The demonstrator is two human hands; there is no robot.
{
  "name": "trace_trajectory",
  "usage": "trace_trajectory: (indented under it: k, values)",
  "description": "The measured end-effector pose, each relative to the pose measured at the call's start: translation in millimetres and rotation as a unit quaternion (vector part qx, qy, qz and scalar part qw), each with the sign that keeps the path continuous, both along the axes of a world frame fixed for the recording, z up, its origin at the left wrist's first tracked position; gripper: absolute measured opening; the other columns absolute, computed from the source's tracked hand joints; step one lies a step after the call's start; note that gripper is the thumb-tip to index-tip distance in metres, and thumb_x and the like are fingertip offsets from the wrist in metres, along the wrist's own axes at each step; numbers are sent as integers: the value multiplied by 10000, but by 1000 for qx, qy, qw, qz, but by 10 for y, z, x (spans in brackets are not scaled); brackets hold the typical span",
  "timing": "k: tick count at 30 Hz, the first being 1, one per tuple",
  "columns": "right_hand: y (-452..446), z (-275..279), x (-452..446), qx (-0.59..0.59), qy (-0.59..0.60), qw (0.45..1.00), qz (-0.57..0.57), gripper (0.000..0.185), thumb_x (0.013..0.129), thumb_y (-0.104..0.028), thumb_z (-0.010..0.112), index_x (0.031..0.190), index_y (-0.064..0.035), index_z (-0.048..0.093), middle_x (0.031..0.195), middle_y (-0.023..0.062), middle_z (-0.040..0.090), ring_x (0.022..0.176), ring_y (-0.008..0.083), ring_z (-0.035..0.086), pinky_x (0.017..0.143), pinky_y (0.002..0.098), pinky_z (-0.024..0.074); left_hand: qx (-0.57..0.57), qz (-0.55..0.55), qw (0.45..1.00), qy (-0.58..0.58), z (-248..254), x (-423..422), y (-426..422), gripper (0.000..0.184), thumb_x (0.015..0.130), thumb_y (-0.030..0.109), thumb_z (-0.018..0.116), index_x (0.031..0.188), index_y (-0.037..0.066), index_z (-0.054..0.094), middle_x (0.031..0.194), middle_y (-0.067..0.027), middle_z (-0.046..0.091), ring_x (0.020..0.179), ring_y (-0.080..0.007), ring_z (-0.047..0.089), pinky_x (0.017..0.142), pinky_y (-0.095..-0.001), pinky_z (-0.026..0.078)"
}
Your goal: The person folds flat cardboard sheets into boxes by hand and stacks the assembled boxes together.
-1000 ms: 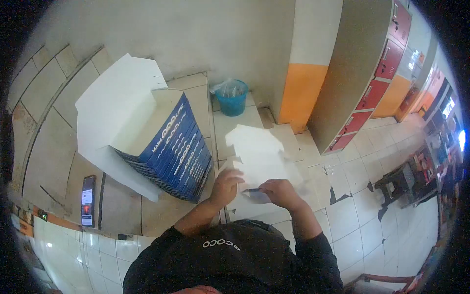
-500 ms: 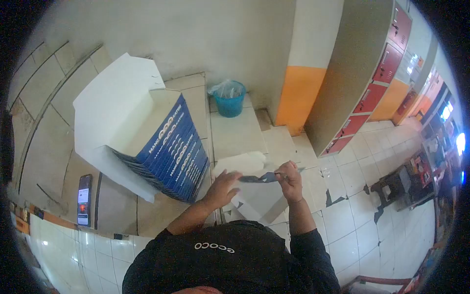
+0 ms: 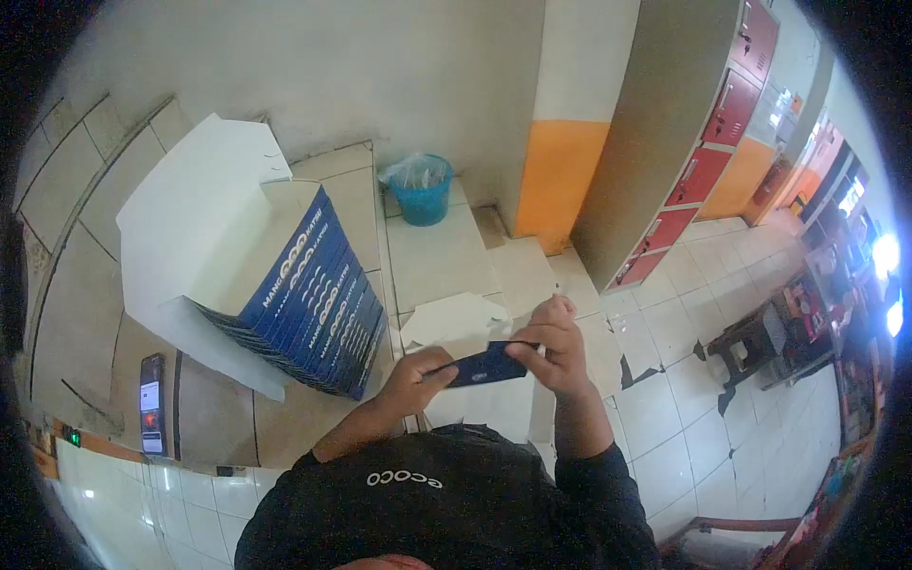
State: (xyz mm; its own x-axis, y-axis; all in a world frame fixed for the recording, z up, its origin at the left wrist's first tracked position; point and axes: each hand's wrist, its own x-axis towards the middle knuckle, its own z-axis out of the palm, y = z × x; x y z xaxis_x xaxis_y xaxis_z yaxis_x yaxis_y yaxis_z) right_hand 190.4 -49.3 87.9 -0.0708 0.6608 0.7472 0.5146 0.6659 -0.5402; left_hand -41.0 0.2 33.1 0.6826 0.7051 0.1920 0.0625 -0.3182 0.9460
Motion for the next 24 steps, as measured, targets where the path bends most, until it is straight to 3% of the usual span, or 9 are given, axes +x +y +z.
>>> trace_trajectory:
  k: [3, 4, 10, 13, 16, 19, 20, 22, 24]
  values:
    - [0, 33, -63, -54, 17, 998, -41, 139, 633, -118, 741, 698, -89, 622, 687, 20, 515, 725, 197, 491, 813, 379, 287, -453, -23, 888, -76, -87, 35, -70, 170, 863, 143, 567, 882, -19, 611, 796, -37, 606, 770, -119, 568, 701, -295, 443]
    - [4, 24, -76, -76, 54, 994, -52, 140, 628, -113, 742, 698, -92, 623, 681, 15, 508, 730, 198, 498, 809, 380, 289, -447, -25, 891, -77, -167, 49, -83, 178, 864, 143, 563, 893, -27, 608, 804, -36, 604, 770, -119, 571, 711, -286, 443]
    - [-40, 277, -136, -126, -194, 973, -1, 115, 626, -97, 718, 690, -116, 625, 752, 12, 514, 841, 198, 514, 932, 430, 266, -324, -26, 946, 20, -61, 76, -192, 170, 880, 167, 538, 880, 18, 619, 749, 0, 573, 703, -94, 513, 719, -247, 398]
    - [-42, 291, -128, -188, -232, 949, 104, 100, 633, -118, 716, 648, -106, 618, 898, 31, 546, 957, 203, 499, 987, 466, 215, -222, -72, 972, 2, -124, 87, -196, 199, 883, 239, 558, 851, 56, 627, 721, 30, 543, 669, -50, 453, 600, -213, 351]
    - [-51, 257, -102, -136, -295, 945, -48, 287, 632, -200, 747, 880, -99, 645, 1152, 97, 502, 1083, 257, 457, 989, 488, 215, -252, -9, 967, -25, -12, 127, -236, 216, 897, 248, 552, 844, 49, 617, 715, 29, 531, 671, -53, 451, 612, -211, 359]
    - [-27, 147, -365, -82, -133, 955, -252, 742, 610, -307, 782, 1244, -85, 467, 1340, 187, 350, 1177, 332, 383, 971, 504, 243, -277, 142, 943, -119, -173, 211, -75, 218, 904, 238, 546, 869, 34, 616, 759, 19, 566, 700, -58, 489, 648, -212, 389]
    - [-55, -23, -387, -150, -182, 944, -231, 1094, 596, -368, 799, 1404, -40, 139, 1377, 270, 250, 1184, 418, 364, 954, 520, 286, -303, 133, 926, -181, -143, 260, -54, 224, 904, 241, 548, 876, 29, 616, 773, 14, 575, 711, -61, 501, 658, -214, 399]
    - [-92, -241, -590, -228, -119, 957, -133, 1156, 601, -367, 805, 1390, 38, 63, 1357, 320, 243, 1210, 470, 326, 974, 504, 306, -350, 111, 879, -303, -73, 364, 5, 236, 903, 246, 550, 889, 19, 615, 801, 4, 594, 733, -67, 526, 680, -220, 420]
    - [-96, -322, -661, -283, -47, 954, -84, 1078, 671, -233, 743, 1358, 106, -16, 1333, 382, 226, 1214, 487, 329, 993, 446, 333, -286, 95, 919, -254, -52, 391, 54, 188, 880, 165, 569, 962, -2, 601, 890, -28, 610, 800, -104, 554, 752, -256, 440]
